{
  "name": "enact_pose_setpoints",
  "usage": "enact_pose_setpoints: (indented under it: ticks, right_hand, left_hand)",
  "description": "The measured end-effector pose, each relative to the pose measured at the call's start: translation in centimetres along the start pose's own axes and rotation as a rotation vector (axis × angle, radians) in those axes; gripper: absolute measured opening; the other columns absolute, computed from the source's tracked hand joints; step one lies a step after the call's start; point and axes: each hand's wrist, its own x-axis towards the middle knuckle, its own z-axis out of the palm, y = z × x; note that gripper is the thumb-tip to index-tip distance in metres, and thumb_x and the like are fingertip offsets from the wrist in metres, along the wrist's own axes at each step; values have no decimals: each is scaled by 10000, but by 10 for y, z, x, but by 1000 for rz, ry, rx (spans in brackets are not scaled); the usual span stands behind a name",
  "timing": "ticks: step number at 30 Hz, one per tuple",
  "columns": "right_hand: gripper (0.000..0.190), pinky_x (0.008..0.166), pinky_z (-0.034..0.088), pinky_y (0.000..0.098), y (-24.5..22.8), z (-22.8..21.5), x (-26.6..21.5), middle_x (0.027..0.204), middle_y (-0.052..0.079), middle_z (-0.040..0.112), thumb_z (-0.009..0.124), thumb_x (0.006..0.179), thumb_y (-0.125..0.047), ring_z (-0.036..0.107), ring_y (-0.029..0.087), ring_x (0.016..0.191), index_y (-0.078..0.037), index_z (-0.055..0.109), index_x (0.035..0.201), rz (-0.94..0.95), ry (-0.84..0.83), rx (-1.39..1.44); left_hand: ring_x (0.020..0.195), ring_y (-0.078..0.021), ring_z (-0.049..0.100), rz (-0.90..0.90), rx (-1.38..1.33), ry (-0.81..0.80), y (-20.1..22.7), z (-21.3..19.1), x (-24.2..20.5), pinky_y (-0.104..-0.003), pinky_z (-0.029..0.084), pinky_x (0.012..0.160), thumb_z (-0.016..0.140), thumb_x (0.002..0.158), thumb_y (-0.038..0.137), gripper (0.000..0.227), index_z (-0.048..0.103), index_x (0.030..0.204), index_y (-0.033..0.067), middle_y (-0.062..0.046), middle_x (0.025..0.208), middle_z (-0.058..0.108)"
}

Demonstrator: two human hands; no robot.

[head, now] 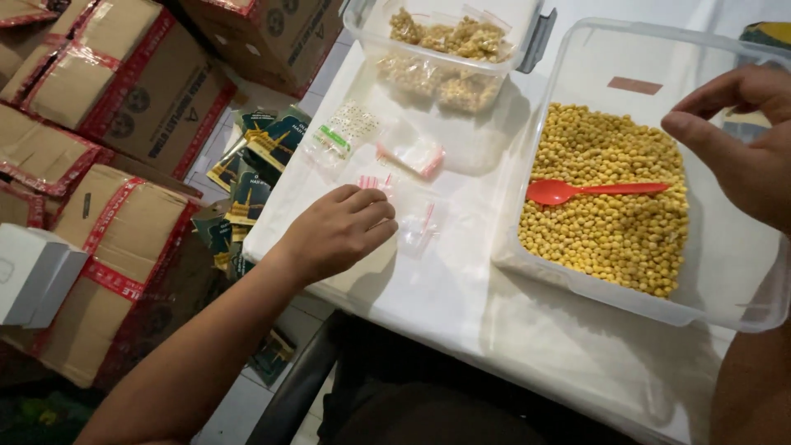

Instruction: Packing small yellow beads into containers and bags using a spoon and fingers.

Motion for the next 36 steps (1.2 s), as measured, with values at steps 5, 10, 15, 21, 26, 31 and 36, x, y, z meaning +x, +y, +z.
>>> enact_pose_setpoints:
  ticks: [5, 10, 15, 21, 26, 31, 36]
  right_hand:
    - [168, 975, 462, 441, -16, -5, 2, 1062, 152, 686, 792, 1224, -108, 621, 279, 1007, 43, 734, 1180, -15, 6, 41]
    - [122, 967, 475, 420, -39, -16, 4, 1083, 164, 707, 820, 1194, -49, 628, 273, 1011, 41, 747, 1154, -62, 61, 53]
    - [156, 1031, 435, 374, -81, -43, 7, 1176, 100, 721, 756, 1039, -140, 653, 232, 1120, -33, 732, 1150, 2, -9, 166]
    - [121, 883, 501, 304, -97, -46, 7, 1030, 109, 688, 738, 1029, -65, 603, 172, 914, 22, 673, 1084, 21, 70, 399]
    - [110, 833, 522, 305, -103, -50, 12, 939, 114, 699, 612, 1081, -18, 658, 182, 876, 18, 649, 984, 78, 147, 436]
    - [111, 777, 556, 280, -97, -46, 15, 934, 105, 747, 655, 1065, -42, 706, 158, 857, 24, 743, 1080, 145, 162, 331]
    - [96, 690, 519, 253, -96, -37, 16, 836, 60, 745, 814, 1002, -94, 651, 99, 738, -28, 763, 953, 238, 196, 303]
  left_hand:
    - [884, -224, 705, -246, -281, 85, -3, -12, 14, -415, 481, 851, 688, 952, 67, 81, 696, 922, 142, -37, 910, 748]
    - [840, -223, 717, -418, -434, 335, -23, -58, 72, -372, 499, 794, 810, 922, 30, 130, 719, 997, 86, -54, 954, 775]
    - [932, -200, 651, -312, -850, 477, -28, -76, 162, -326, 472, 831, 666, 1035, 56, 40, 671, 1074, 48, -74, 1047, 719]
    - [813, -71, 546, -196, -1121, 469, -23, -50, 240, -256, 421, 770, 588, 995, 69, 127, 655, 1071, 146, 81, 848, 609]
    - [742, -94, 584, -317, -1180, 542, -21, -20, 266, -249, 492, 698, 630, 975, 41, 105, 649, 1046, 116, 20, 778, 591]
    - [908, -202, 530, -353, -781, 735, -10, -16, 268, -329, 440, 781, 664, 855, -31, 339, 514, 1123, 113, -65, 1013, 533]
    - [654, -85, 575, -358, -1028, 594, -3, -18, 270, -208, 493, 576, 720, 932, 96, 99, 623, 915, 95, -16, 775, 653]
